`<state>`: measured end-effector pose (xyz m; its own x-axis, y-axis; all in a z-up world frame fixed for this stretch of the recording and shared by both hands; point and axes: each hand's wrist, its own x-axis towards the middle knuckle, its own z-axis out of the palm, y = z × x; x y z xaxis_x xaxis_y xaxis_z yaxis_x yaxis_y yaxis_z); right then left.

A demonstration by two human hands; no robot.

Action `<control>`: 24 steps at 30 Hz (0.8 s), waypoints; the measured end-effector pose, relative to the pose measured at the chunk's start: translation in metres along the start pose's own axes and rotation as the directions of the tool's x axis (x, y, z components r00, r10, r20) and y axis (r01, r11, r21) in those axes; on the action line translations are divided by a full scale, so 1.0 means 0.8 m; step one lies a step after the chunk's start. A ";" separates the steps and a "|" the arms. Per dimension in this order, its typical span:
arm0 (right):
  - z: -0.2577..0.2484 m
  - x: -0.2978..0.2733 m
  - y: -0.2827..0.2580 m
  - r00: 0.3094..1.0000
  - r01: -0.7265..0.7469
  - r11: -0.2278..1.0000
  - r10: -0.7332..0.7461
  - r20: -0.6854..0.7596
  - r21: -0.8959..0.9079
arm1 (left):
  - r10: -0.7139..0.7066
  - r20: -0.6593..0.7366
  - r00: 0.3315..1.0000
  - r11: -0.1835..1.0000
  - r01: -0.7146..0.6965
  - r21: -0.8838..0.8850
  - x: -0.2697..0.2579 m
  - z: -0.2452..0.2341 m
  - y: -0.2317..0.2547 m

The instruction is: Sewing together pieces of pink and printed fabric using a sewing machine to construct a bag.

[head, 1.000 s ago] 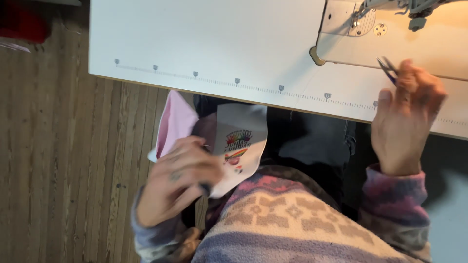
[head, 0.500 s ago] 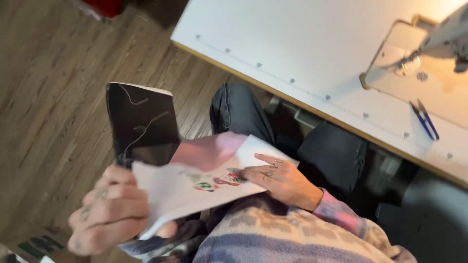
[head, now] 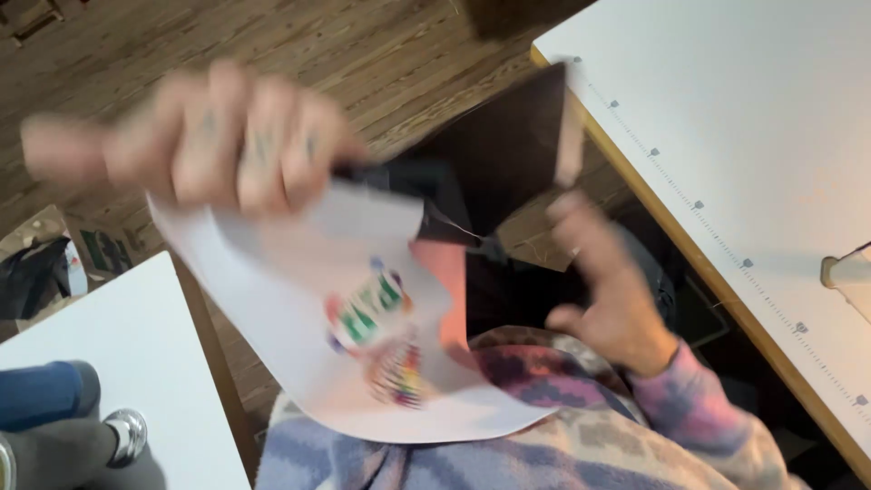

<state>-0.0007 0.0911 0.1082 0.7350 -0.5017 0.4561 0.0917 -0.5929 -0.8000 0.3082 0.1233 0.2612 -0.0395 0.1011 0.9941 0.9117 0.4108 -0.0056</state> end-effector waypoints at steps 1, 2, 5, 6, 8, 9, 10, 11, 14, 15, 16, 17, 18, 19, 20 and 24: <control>-0.003 0.017 -0.014 1.000 0.012 1.000 -0.012 0.007 -0.002 | 0.001 0.010 1.000 1.000 -0.001 0.010 0.005 -0.012 -0.004; -0.006 0.035 -0.027 0.956 0.145 0.989 -0.145 -0.256 -0.017 | -0.017 -0.009 1.000 0.999 0.017 0.031 0.011 -0.021 -0.009; -0.003 0.078 -0.058 0.819 0.250 0.940 -0.334 -0.467 -0.234 | -0.079 -0.050 0.996 0.992 0.083 0.094 0.021 -0.032 -0.019; 0.000 0.080 -0.068 0.824 0.178 0.900 -0.358 -0.440 -0.399 | -0.097 -0.079 0.992 0.989 0.105 0.108 0.016 -0.029 -0.023; 0.021 0.096 -0.075 0.878 0.118 0.902 -0.290 -0.380 -0.416 | -0.130 -0.150 0.980 0.981 0.149 0.122 -0.011 -0.023 -0.028; 0.032 0.102 -0.078 0.923 0.052 0.896 -0.212 -0.322 -0.441 | -0.146 -0.190 0.971 0.978 0.172 0.123 -0.026 -0.020 -0.033; 0.034 0.099 -0.064 0.923 0.041 0.898 -0.202 -0.328 -0.438 | -0.164 -0.229 0.960 0.974 0.194 0.116 -0.047 -0.016 -0.034; 0.036 0.096 -0.050 0.943 -0.124 0.949 0.022 -0.331 -0.290 | -0.181 -0.267 0.947 0.970 0.216 0.109 -0.065 -0.014 -0.038; 0.034 0.079 -0.010 0.942 -0.204 0.959 0.137 -0.306 -0.197 | -0.217 -0.382 0.898 0.955 0.276 0.106 -0.122 0.004 -0.060; 0.034 0.072 0.003 0.949 -0.108 0.961 0.023 -0.315 -0.254 | -0.227 -0.422 0.878 0.949 0.297 0.108 -0.133 0.010 -0.058; 0.032 0.071 0.005 0.949 -0.116 0.961 0.033 -0.312 -0.250 | -0.226 -0.431 0.873 0.949 0.298 0.106 -0.145 0.024 -0.066; 0.030 0.072 0.007 0.937 0.038 0.958 -0.133 -0.324 -0.283 | -0.102 -0.651 0.752 0.956 0.254 0.145 -0.156 0.037 -0.073; 0.024 0.074 0.010 0.894 0.191 0.926 -0.302 -0.331 -0.326 | 0.022 -0.815 0.579 0.958 0.221 0.183 -0.166 0.044 -0.083; 0.019 0.087 -0.005 0.893 0.184 0.925 -0.298 -0.336 -0.332 | 0.016 -0.816 0.578 0.960 0.219 0.173 -0.167 0.048 -0.092; 0.013 0.097 -0.022 0.875 0.197 0.846 -0.380 -0.300 -0.495 | 0.040 -0.879 0.475 0.956 0.239 0.173 -0.168 0.055 -0.103; -0.007 0.098 -0.008 0.971 0.150 0.929 -0.204 -0.127 -0.338 | -0.037 -0.949 0.313 0.985 0.172 0.019 -0.162 0.079 -0.136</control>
<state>0.0527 0.0522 0.1513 0.6093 -0.4465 0.6553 -0.0315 -0.8393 -0.5427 0.1887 0.1228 0.1264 0.3422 -0.8433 0.4143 0.8835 0.4389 0.1636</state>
